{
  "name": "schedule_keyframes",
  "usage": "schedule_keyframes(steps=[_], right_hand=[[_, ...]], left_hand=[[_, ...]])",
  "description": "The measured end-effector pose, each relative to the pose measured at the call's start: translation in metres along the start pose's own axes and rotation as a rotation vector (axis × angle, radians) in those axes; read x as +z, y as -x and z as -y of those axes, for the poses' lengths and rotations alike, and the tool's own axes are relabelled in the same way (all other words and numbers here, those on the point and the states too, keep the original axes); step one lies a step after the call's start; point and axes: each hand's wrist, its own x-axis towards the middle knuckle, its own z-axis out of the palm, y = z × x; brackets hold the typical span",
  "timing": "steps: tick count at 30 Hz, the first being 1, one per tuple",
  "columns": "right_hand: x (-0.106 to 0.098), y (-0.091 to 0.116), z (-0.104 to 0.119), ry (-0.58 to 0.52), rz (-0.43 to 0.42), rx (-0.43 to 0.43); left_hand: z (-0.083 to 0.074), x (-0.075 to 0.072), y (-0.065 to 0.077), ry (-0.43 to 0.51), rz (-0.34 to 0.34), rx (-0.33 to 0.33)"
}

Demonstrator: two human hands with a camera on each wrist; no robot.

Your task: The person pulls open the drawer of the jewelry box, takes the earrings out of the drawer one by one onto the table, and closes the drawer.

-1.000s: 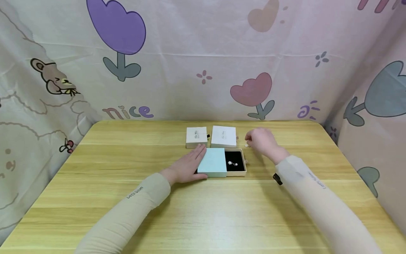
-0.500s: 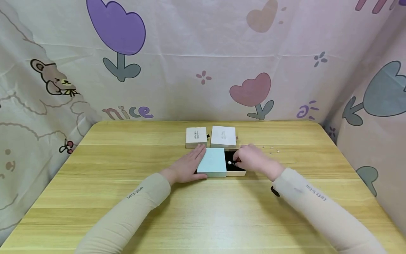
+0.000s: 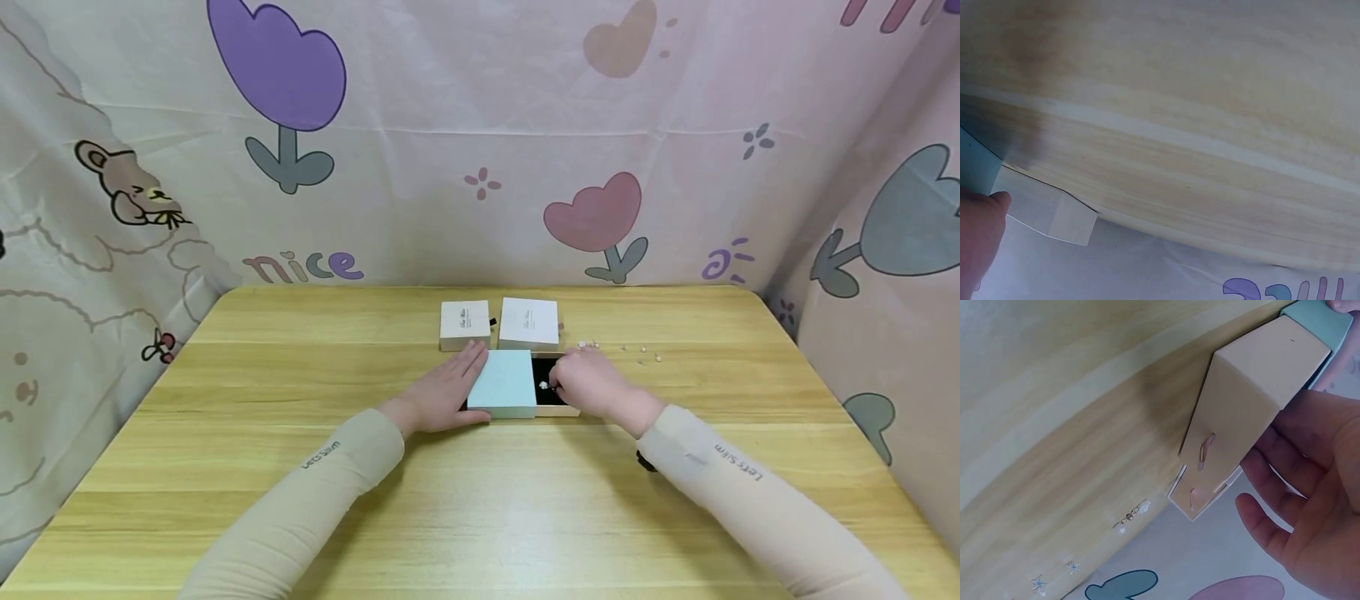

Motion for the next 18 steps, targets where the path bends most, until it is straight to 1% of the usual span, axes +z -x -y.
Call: schedule_keyframes(steps=[4, 7, 10, 13, 18], right_hand=[[0.001, -0.001, 0.001, -0.004, -0.017, -0.002], [0.001, -0.002, -0.001, -0.047, -0.014, -0.009], [-0.005, -0.004, -0.005, -0.112, 0.0, -0.004], [-0.014, -0.005, -0.012, -0.181, 0.014, 0.048], [-0.034, -0.007, -0.03, -0.259, 0.019, 0.175]], left_hand=[[0.0, 0.0, 0.0, 0.005, -0.002, 0.002], [0.001, 0.0, 0.0, 0.007, -0.004, 0.003], [0.001, 0.001, 0.0, 0.006, 0.0, 0.004], [0.002, 0.002, 0.0, 0.004, -0.002, 0.007], [0.002, 0.001, -0.001, 0.005, -0.003, 0.007]])
